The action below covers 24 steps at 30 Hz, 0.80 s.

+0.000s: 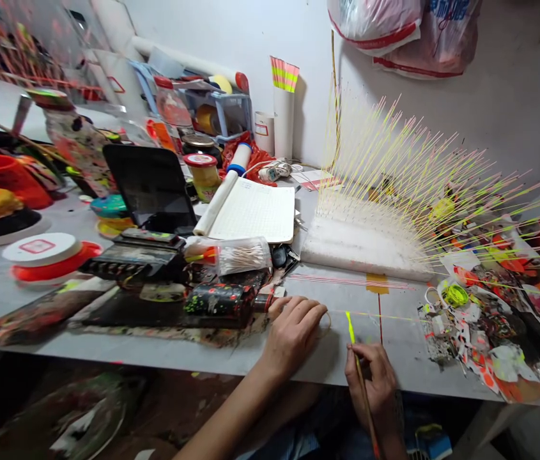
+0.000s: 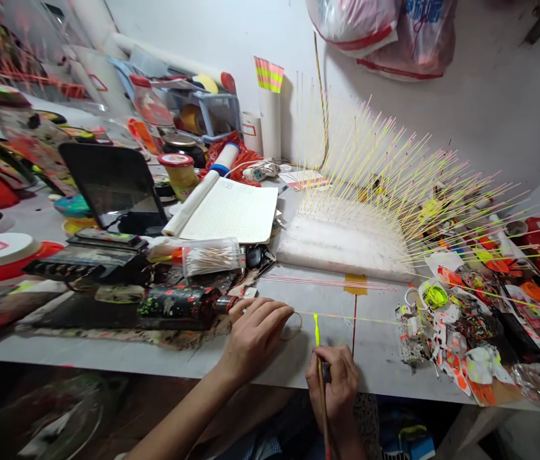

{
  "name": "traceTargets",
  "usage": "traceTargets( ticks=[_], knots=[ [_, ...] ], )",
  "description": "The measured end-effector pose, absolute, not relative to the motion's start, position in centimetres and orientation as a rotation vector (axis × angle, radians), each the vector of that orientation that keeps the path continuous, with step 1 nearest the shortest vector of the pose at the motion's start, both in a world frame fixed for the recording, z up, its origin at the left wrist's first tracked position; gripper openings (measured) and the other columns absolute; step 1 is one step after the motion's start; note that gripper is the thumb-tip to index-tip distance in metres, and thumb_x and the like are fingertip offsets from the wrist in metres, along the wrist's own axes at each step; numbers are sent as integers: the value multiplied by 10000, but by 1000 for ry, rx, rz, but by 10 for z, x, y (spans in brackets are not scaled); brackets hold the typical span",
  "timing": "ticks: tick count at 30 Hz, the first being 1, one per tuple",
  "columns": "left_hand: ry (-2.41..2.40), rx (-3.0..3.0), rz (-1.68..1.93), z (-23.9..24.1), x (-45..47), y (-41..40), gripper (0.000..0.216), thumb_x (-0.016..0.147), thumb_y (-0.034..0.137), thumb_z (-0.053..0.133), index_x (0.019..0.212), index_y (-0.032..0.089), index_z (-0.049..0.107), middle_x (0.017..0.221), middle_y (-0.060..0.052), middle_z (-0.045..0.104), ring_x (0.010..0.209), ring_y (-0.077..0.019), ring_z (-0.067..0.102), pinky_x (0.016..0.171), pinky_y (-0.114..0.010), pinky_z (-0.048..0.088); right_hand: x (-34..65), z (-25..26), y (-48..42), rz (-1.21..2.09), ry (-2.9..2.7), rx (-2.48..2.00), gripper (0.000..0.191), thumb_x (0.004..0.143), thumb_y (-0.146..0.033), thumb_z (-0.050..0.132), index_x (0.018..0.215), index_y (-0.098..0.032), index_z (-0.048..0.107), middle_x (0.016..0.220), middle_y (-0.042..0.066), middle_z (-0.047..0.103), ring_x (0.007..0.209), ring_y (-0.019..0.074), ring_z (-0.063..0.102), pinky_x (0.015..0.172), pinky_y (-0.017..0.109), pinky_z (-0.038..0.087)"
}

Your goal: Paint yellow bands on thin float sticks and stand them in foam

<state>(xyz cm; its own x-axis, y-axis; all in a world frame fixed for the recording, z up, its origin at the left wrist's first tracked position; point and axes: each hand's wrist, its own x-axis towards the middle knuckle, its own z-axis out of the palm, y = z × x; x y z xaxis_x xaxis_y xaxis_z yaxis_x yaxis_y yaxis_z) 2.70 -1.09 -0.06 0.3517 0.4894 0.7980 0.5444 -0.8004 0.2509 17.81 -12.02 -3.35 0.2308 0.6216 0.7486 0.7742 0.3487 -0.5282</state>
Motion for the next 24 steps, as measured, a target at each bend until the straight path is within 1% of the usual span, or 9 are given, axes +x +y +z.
traceTargets(
  ticks=[10, 17, 24],
  knots=[
    [-970, -2529, -1487, -3, 26, -10, 212, 960, 100, 440, 948, 216, 617, 832, 22, 719, 772, -126, 621, 874, -350, 319, 180, -35, -126, -116, -1427, -1333, 105, 949, -147, 585, 1002, -210, 649, 789, 2, 658, 660, 116, 605, 606, 210, 509],
    [-971, -2520, -1486, -3, 26, -11, 207, 952, 104, 443, 952, 212, 620, 848, 11, 725, 784, -128, 621, 867, -340, 335, 168, -32, -122, -108, -1498, -1240, 165, 936, -107, 563, 1032, -223, 630, 826, 21, 696, 696, 144, 636, 609, 253, 531],
    [-980, -2516, -1511, -4, 26, -10, 192, 946, 119, 455, 940, 210, 624, 848, 5, 721, 791, -134, 615, 849, -336, 354, 156, -32, -110, -150, -1513, -1222, 165, 937, -113, 555, 1037, -215, 638, 824, 25, 697, 676, 142, 624, 590, 251, 535]
  ],
)
